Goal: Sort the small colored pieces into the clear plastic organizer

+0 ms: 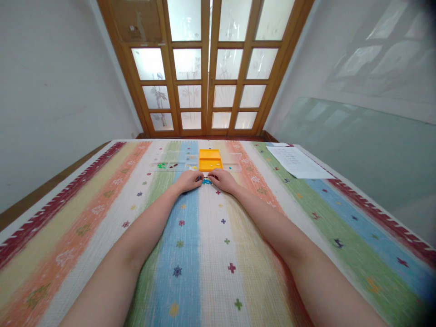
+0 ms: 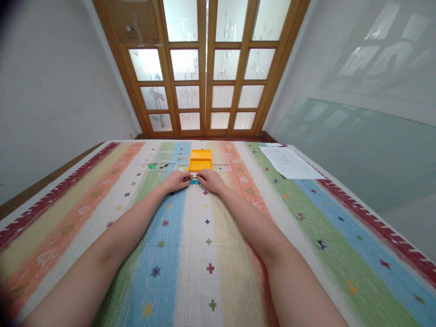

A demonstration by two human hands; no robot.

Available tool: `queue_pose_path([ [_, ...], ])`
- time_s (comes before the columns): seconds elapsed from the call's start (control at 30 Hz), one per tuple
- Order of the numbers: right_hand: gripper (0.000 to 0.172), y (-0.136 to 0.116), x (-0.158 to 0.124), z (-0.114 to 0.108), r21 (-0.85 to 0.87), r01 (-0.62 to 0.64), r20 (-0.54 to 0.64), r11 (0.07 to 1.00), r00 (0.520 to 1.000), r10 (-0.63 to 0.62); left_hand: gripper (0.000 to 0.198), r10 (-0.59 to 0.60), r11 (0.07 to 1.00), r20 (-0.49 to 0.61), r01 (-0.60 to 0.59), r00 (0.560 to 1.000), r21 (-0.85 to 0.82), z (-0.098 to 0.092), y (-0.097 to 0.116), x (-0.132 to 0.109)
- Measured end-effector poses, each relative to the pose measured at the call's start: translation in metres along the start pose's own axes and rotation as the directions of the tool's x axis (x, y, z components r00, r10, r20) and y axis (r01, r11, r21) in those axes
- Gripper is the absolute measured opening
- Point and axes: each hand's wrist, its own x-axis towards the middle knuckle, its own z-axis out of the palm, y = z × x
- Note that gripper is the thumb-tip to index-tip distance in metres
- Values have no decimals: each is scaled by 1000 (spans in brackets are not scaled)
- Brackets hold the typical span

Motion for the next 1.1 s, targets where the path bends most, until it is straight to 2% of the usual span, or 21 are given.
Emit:
queue_pose_path([
  [0.17,19,-1,1,0,-2,-2,9,1000,1000,2,19,-51,998,-79,48,996,-35,1,-2,0],
  [0.4,20,-2,1,-1,3,-9,6,1000,1000,8,12,-5,995,-180,-13,984,-100,2,-1,1],
  [0.6,20,-1,1,-1,-2,-1,3,1000,1000,1,10,-99,970,-243,40,965,-239,1,-1,3],
  [0.77,19,-2,0,-1,-11,-9,11,1000,1000,9,7,-246,865,-229,107,942,-489,2,-3,5],
  [0.9,19,-2,0,-1,-11,-9,5,1000,1000,9,9,-305,745,-212,93,928,-661,6,-6,9],
  [1.0,19,0,0,0,-13,-16,6,1000,1000,16,10,-319,705,-257,47,912,-708,9,-10,11],
  [1.1,19,1,0,1,-13,-14,5,1000,1000,14,14,-369,691,-285,56,885,-721,10,-17,13],
])
